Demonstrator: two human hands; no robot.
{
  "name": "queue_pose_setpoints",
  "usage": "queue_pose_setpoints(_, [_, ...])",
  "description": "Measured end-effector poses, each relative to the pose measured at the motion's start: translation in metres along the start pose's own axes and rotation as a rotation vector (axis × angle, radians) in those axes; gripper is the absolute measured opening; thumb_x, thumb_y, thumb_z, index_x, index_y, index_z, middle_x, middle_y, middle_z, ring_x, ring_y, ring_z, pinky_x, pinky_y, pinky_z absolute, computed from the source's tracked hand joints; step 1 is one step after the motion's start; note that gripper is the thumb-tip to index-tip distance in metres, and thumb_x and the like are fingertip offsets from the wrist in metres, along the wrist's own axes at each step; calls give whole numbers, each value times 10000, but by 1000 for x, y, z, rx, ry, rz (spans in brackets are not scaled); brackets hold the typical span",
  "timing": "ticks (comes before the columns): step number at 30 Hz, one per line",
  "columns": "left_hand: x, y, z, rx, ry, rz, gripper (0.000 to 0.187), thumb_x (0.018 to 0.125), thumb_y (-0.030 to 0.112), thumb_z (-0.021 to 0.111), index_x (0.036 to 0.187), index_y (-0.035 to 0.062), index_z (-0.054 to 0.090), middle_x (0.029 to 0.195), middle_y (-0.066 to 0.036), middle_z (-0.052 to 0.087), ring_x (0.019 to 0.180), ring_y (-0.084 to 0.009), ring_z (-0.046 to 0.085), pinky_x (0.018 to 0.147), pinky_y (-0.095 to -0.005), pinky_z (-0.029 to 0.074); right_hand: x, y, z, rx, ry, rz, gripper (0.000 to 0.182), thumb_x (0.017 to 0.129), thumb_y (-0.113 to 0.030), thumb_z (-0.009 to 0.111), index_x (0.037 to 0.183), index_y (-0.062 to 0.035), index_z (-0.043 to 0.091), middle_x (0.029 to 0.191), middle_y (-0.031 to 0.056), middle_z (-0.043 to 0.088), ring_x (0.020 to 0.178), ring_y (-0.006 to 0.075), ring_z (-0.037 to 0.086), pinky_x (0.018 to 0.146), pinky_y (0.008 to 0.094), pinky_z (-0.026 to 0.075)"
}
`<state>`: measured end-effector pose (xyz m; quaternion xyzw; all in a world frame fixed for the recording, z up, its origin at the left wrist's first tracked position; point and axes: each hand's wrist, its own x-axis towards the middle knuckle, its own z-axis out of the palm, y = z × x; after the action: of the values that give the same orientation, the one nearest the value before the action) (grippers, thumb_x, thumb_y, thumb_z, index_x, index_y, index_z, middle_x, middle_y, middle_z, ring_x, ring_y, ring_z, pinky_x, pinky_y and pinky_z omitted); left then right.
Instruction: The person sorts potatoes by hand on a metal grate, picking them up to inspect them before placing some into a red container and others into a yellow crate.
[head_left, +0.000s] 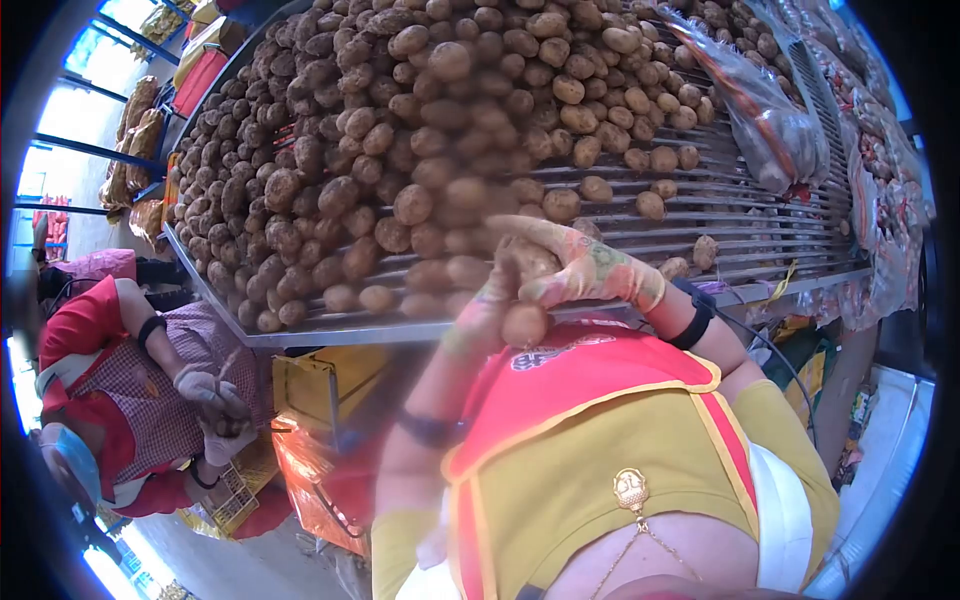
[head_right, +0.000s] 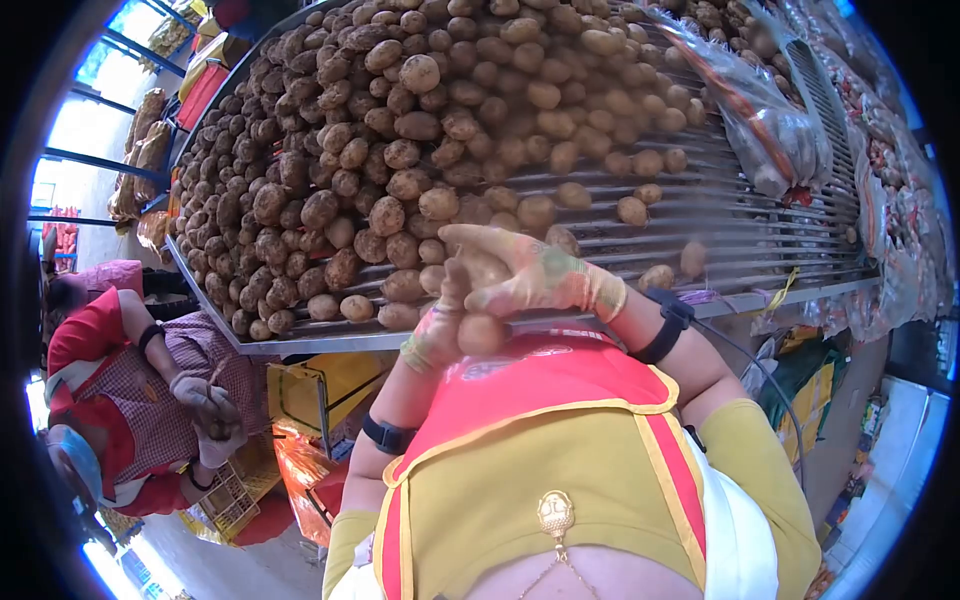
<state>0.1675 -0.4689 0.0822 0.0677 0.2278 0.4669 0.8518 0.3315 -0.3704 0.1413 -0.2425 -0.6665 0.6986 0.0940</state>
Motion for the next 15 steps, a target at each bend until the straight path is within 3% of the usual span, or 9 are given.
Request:
queue_pose_setpoints(1, [0,4,6,106,3,56,737,920,527,651,1437,61,412,1362,-94,504,1264,-183,462,1061,-313,406,3,14,-1,-195,131,-182,772,849,-364,747,1433,16,413,1236,107,556,1183,240,536,1047,361,407])
queue_pose_setpoints(4, [-3,4,18,408,29,222,735,918,456,692,1453,53,390,1363,-79,515,1244,-177,491,1054,-302,407,14,49,15,319,517,-333,492,899,-274,696,1281,-17,522,1139,93,578,1052,195,569,950,345,464])
queue_pose_setpoints(6, [-4,-1,18,477,48,259,734,912,394,717,1460,44,378,1367,-73,520,1234,-173,506,1054,-306,406,23,47,21,-68,699,-443,296,970,-243,611,1167,-32,544,1054,96,602,973,155,577,846,308,492])
queue_pose_setpoints(8, [0,-3,19,423,41,256,729,901,325,737,1462,34,373,1365,-71,524,1221,-168,516,1052,-318,407,27,37,26,-182,702,-587,294,1001,-275,584,1158,-30,544,1003,99,628,927,155,603,814,288,505])
queue_pose_setpoints(11, [0,0,32,377,-20,344,720,882,250,757,1450,26,378,1330,-63,539,1181,-155,527,1026,-326,421,28,30,27,248,726,-320,306,1034,-324,537,1123,-32,556,898,94,671,821,163,649,742,279,533])
queue_pose_setpoints(15, [-11,3,24,422,-34,240,665,889,231,741,1425,35,399,1272,-41,549,1132,-150,531,988,-323,431,33,19,24,344,636,-262,355,1031,-380,538,1108,-36,575,825,103,693,731,165,677,664,277,553])
